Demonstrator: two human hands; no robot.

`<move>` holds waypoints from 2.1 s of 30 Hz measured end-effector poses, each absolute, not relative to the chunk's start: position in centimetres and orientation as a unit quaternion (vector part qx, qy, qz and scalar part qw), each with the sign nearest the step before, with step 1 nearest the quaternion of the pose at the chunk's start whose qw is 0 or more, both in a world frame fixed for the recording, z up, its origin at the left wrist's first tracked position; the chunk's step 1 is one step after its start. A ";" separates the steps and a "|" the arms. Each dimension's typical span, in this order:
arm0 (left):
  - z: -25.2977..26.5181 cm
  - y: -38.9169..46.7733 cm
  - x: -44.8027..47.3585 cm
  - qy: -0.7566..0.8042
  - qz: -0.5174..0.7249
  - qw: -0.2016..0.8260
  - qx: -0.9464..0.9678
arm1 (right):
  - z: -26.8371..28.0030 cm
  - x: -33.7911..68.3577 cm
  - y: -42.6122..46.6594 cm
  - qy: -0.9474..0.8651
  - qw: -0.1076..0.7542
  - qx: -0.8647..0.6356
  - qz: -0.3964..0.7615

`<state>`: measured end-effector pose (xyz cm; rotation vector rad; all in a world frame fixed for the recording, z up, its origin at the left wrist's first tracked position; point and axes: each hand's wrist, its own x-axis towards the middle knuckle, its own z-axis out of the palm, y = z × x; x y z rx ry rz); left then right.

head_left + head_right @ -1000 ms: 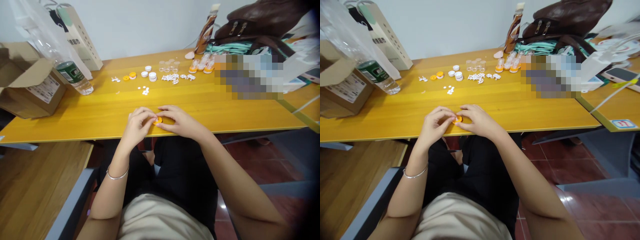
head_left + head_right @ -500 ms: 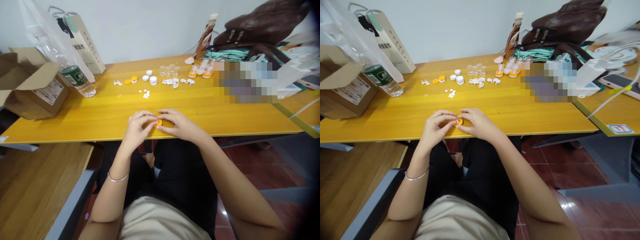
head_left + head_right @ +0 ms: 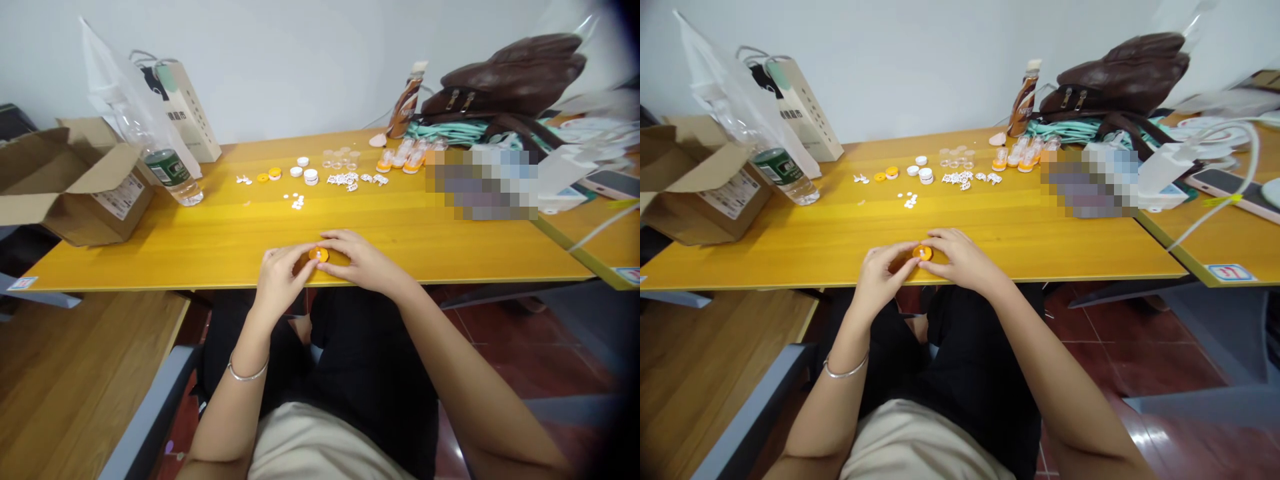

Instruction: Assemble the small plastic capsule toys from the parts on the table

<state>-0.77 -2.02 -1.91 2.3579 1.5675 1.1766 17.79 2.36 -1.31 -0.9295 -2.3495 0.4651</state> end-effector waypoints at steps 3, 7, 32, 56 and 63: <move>-1.8 -2.0 -0.8 0.516 0.376 0.026 0.769 | -1.1 17.7 2.3 -0.876 0.287 -0.344 0.179; -1.7 -2.1 -0.8 0.516 0.370 0.026 0.772 | -0.8 17.8 2.3 -0.863 0.325 -0.330 0.204; -2.0 -2.2 -0.7 0.482 0.386 0.036 0.786 | -1.2 17.7 2.4 -0.851 0.358 -0.328 0.201; -2.5 -2.0 -1.2 0.443 0.374 -0.050 0.813 | -1.4 17.6 2.5 -0.894 0.331 -0.281 0.112; -2.4 -1.8 -1.4 0.433 0.343 -0.062 0.831 | -1.1 17.5 2.3 -0.905 0.303 -0.285 0.092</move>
